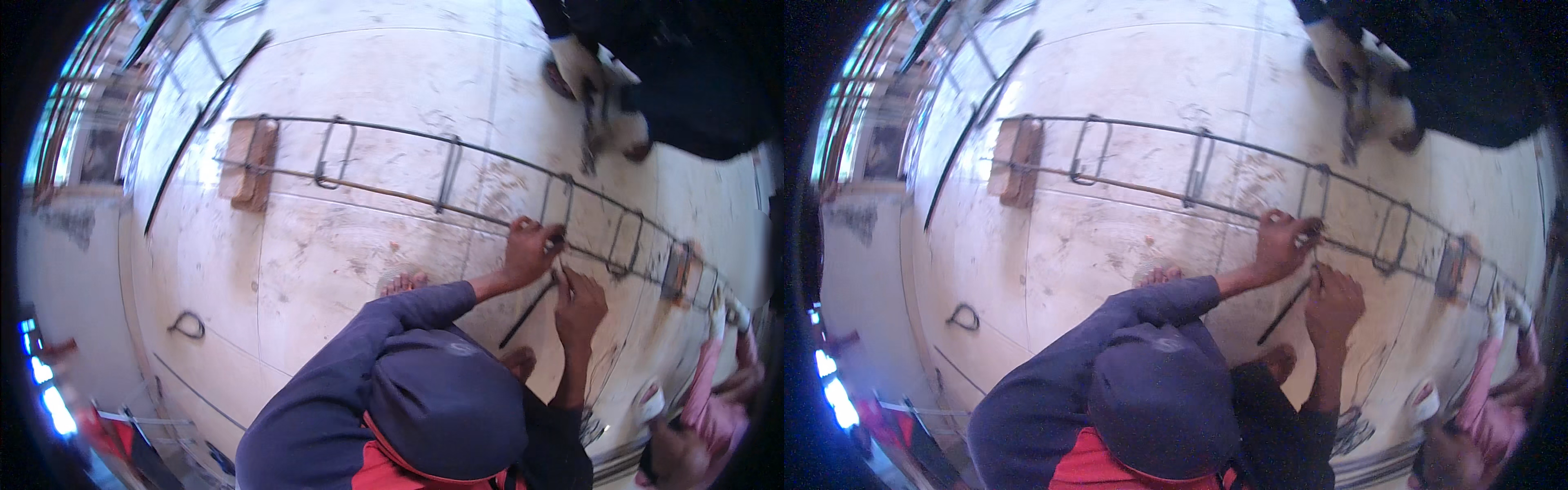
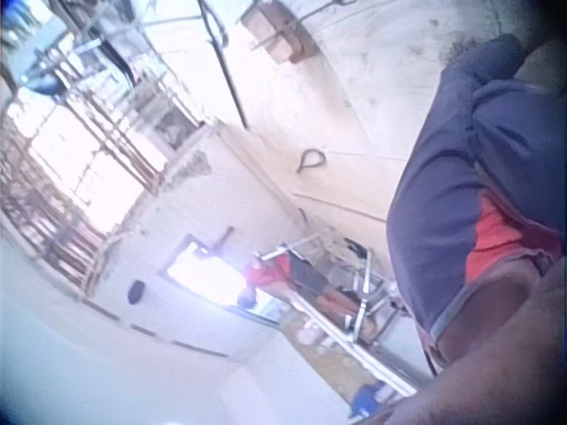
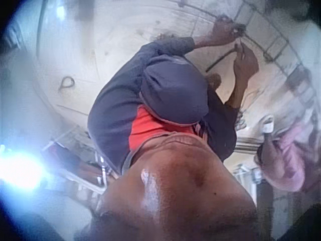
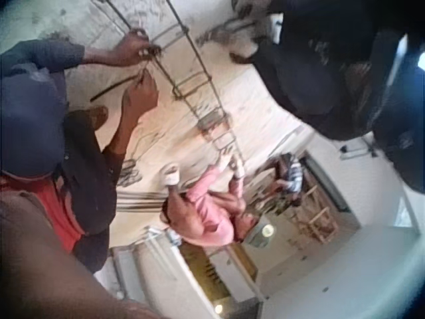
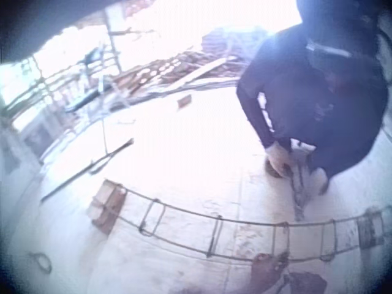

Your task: The person sits on the floor and uses pliers to twist wire ties around the joints of a metal ladder-like frame. They repeatedly position the wire, wrap it around the intersecting bars, and twist it tight to secure the structure.

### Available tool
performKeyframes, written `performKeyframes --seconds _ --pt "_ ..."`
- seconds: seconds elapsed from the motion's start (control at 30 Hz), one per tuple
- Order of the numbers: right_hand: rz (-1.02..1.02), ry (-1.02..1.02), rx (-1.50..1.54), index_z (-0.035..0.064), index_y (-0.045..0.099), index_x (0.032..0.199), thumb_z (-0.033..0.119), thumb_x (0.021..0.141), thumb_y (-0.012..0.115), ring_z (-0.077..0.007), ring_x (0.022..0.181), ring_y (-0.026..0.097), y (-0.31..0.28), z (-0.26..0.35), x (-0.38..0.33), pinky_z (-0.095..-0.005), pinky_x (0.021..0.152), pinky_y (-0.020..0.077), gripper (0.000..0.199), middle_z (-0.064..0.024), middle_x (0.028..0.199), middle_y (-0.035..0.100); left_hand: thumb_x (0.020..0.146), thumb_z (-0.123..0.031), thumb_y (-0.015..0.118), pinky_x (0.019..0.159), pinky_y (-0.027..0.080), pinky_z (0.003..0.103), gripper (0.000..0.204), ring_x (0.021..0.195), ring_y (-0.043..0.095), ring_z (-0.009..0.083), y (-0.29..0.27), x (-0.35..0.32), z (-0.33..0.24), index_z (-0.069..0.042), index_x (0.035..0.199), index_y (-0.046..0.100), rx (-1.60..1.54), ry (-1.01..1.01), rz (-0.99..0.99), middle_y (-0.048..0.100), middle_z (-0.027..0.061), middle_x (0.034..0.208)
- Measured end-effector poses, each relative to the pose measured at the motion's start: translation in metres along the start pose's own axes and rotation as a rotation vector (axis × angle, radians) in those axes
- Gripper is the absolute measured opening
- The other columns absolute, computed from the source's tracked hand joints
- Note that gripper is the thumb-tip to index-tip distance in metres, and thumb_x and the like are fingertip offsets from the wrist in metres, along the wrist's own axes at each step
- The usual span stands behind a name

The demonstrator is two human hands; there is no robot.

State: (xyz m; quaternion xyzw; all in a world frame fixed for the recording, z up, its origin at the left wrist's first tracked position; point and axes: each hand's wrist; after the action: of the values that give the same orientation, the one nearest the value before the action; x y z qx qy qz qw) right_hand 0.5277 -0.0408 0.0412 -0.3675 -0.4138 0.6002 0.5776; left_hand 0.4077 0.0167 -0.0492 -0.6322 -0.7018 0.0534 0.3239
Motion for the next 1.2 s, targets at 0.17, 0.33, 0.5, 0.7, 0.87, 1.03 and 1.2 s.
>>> performKeyframes --seconds 0.17,0.33,0.5,0.7,0.87,1.03,1.2 --pt "0.061 -0.037 -0.125 0.0042 0.067 0.096 0.017 0.089 0.055 -0.0342 0.078 0.064 -0.028 0.023 0.029 -0.0411 0.068 0.0488 0.019 -0.0163 0.087 0.066 0.077 -0.018 0.068 0.09 0.035 0.041 0.038 0.082 0.059 0.0212 -0.012 0.001 -0.003 -0.006 0.112 0.063 -0.082 0.116 0.017 0.066 0.0034 0.087" --pt "0.249 -0.023 -0.312 0.0062 0.066 0.1 0.018 0.09 0.055 -0.0334 0.076 0.064 -0.02 0.05 0.037 -0.0419 0.066 0.05 0.019 -0.0151 0.089 0.065 0.074 -0.02 0.066 0.093 0.036 0.041 0.04 0.092 0.056 0.0216 -0.016 -0.005 -0.002 -0.008 0.111 0.063 0.026 0.177 0.055 0.064 0.0053 0.098" --pt "0.024 -0.3 -0.056 0.0061 0.064 0.106 0.016 0.087 0.059 -0.0309 0.072 0.062 -0.028 0.028 0.029 -0.04 0.07 0.051 0.022 -0.0126 0.087 0.065 0.074 -0.019 0.066 0.092 0.035 0.042 0.038 0.091 0.057 0.0213 0.0 -0.004 0.005 -0.01 0.11 0.063 0.078 0.193 0.036 0.064 0.004 0.098" --pt "0.042 -0.281 0.192 0.005 0.067 0.099 0.011 0.081 0.063 -0.029 0.068 0.06 -0.04 -0.033 0.017 -0.0389 0.072 0.0515 0.019 -0.0113 0.077 0.064 0.077 -0.022 0.069 0.088 0.036 0.042 0.032 0.088 0.056 0.0204 0.002 -0.002 0.007 -0.011 0.107 0.064 0.111 0.219 0.021 0.062 0.0016 0.096" --pt "0.382 -0.14 -0.232 0.0045 0.061 0.111 0.018 0.085 0.06 -0.0291 0.067 0.064 -0.036 0.053 -0.007 -0.0388 0.054 0.0501 0.029 -0.0116 0.077 0.062 0.077 -0.021 0.073 0.087 0.035 0.036 0.03 0.083 0.057 0.0144 0.004 -0.002 0.001 -0.011 0.104 0.068 0.133 0.221 -0.034 0.065 -0.0023 0.092" --pt "0.364 -0.037 -0.033 0.0027 0.059 0.115 0.019 0.082 0.065 -0.0322 0.091 0.063 -0.087 0.062 -0.014 -0.0387 0.074 0.0513 0.037 -0.0157 0.098 0.063 0.077 -0.023 0.074 0.087 0.034 0.035 0.028 0.083 0.057 0.0137 -0.006 0.0 0.003 -0.012 0.101 0.07 0.12 0.215 -0.026 0.066 -0.003 0.092" --pt "0.42 0.092 -0.896 -0.0024 0.054 0.117 0.017 0.076 0.069 -0.0293 0.098 0.057 -0.19 0.024 -0.019 -0.0401 0.082 0.0479 0.048 -0.0184 0.109 0.056 0.075 -0.024 0.075 0.083 0.034 0.035 0.022 0.081 0.056 0.0157 -0.008 0.003 -0.003 -0.015 0.095 0.073 0.087 0.156 -0.041 0.065 -0.0013 0.085"
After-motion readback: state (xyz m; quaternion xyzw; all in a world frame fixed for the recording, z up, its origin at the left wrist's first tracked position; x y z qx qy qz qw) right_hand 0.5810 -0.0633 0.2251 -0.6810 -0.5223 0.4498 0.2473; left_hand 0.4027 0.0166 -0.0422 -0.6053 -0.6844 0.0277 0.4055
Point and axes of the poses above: each hand's wrist, its own x-axis towards the middle knuckle, its own y-axis out of the palm, z = x × y
